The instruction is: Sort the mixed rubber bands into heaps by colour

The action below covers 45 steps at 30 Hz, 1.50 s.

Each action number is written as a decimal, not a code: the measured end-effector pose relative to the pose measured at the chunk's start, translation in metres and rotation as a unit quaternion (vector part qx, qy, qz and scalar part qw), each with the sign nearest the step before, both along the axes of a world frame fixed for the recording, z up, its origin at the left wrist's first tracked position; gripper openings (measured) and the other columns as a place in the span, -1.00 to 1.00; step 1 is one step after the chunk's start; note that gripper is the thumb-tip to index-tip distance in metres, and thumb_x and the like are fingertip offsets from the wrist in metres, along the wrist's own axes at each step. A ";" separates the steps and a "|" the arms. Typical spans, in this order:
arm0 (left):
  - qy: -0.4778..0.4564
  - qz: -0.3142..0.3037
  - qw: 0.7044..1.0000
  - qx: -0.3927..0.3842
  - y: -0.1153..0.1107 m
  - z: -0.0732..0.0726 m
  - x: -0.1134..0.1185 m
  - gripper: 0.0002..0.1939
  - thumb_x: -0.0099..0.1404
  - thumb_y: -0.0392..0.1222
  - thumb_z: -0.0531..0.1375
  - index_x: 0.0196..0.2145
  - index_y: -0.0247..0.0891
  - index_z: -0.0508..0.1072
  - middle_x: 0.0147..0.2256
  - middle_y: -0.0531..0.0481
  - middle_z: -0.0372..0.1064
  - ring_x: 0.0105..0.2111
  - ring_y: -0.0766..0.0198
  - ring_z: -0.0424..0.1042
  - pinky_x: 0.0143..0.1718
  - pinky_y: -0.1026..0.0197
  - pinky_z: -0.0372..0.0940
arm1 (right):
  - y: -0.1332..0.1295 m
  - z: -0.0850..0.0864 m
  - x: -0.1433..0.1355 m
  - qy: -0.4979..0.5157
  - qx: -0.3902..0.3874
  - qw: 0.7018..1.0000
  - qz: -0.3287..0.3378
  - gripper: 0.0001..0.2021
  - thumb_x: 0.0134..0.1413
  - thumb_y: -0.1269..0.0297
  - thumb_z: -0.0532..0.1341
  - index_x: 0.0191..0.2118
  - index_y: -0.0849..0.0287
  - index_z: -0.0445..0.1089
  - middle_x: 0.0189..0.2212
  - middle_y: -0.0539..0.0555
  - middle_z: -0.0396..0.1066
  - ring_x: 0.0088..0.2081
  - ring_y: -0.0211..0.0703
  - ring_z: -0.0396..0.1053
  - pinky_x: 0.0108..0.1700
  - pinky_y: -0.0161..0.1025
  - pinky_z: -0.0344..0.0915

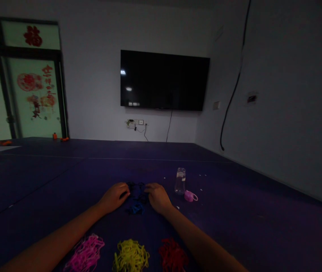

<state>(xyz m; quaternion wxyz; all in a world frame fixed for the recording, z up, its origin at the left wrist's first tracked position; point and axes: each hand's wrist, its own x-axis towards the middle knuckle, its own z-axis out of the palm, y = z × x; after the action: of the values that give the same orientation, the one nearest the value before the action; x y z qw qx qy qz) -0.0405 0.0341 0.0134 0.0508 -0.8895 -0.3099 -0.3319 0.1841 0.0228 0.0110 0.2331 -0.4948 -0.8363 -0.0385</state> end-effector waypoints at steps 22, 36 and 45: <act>0.008 -0.042 0.998 0.048 0.006 -0.005 -0.002 -0.81 0.31 -0.24 0.06 -0.42 -0.28 0.40 -0.42 -0.04 0.39 -0.37 0.25 0.37 -0.29 0.23 0.26 | -0.008 0.000 -0.005 -0.044 0.083 0.983 0.156 -0.54 0.07 0.51 -0.04 0.11 0.18 0.24 0.08 0.13 0.26 0.05 -0.13 0.22 0.05 -0.16 0.14; 0.025 -0.051 0.991 0.120 0.003 -0.005 -0.004 -0.69 0.39 -0.21 -0.04 -0.39 -0.29 0.43 -0.45 -0.05 0.40 -0.42 0.27 0.35 -0.34 0.22 0.24 | -0.023 0.014 -0.013 -0.172 0.075 0.964 0.189 -0.56 0.15 0.43 -0.03 0.16 0.21 0.12 0.01 0.19 0.27 -0.07 -0.09 0.26 -0.03 -0.14 0.19; 0.019 -0.071 0.990 0.121 0.001 -0.004 -0.006 -0.71 0.40 -0.23 -0.07 -0.29 -0.30 0.43 -0.38 -0.08 0.42 -0.36 0.26 0.38 -0.30 0.22 0.28 | -0.024 0.015 -0.014 -0.171 0.079 0.961 0.204 -0.52 0.13 0.45 -0.02 0.19 0.21 0.06 0.07 0.17 0.22 0.00 -0.09 0.22 0.02 -0.15 0.16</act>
<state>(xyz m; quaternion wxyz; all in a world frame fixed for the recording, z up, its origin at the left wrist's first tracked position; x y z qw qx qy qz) -0.0461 0.0354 0.0094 0.1403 -0.9026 -0.2030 -0.3527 0.1698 -0.0009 0.0258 0.1276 -0.2798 -0.9411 -0.1405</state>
